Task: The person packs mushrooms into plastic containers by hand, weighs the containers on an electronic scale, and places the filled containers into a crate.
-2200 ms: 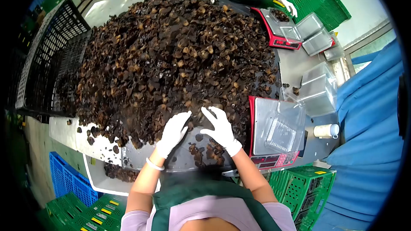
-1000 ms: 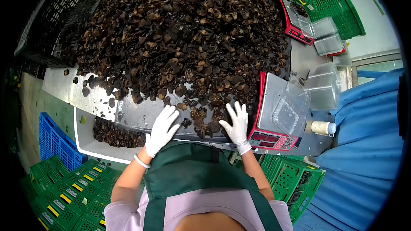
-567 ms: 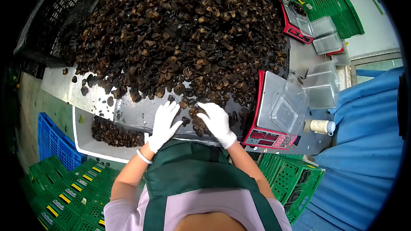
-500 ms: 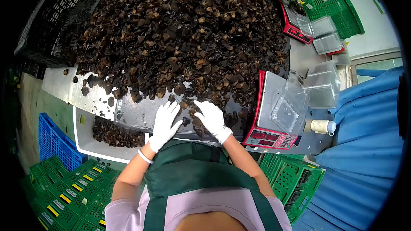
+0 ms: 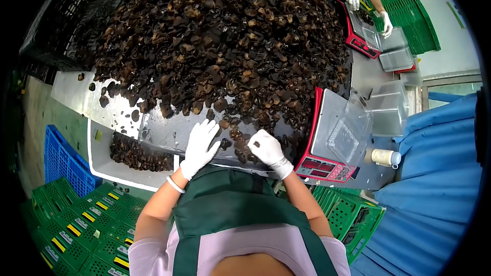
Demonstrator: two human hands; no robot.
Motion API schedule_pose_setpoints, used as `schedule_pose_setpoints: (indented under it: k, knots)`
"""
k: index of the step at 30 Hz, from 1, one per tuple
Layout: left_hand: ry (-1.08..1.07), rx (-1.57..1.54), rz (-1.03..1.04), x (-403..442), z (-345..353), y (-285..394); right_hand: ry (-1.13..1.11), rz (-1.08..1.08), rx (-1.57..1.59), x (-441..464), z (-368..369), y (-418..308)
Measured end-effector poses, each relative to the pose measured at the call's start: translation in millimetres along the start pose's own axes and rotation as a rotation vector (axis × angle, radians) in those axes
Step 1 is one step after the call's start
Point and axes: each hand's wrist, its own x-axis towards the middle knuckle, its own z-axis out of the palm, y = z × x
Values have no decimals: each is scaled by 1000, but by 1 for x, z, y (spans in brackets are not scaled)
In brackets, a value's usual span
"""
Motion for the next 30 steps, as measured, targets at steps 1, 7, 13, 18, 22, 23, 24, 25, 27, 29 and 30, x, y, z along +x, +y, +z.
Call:
schedule_pose_setpoints:
  k: [1,7,13,18,22,23,24,25,27,29,30]
  knots:
    - [1,0,-1,0,0,0,-4,93,378,1,-11,8]
    - [4,-10,6,-1,0,0,24,46,-14,-6,-16,-14]
    - [146,-222,-85,-1,0,-1,60,31,-278,-16,8,-23]
    - [206,-295,-158,0,2,-3,181,456,710,-21,-30,-11]
    - [175,-197,-84,2,3,-3,144,239,894,-5,-8,-97]
    - [147,-474,-211,3,4,0,15,37,799,-2,6,-122]
    - [115,-744,-341,3,2,3,-89,-148,703,-2,15,-140]
    - [144,-239,-80,-1,-10,8,-146,-278,640,-2,17,-151]
    - [194,-172,-58,-5,6,-8,-21,-234,540,-4,-1,-142]
    - [185,-145,-102,-5,8,-9,221,-152,300,-5,-18,-104]
    - [170,-121,-111,-5,10,-10,319,-85,192,-12,-23,-77]
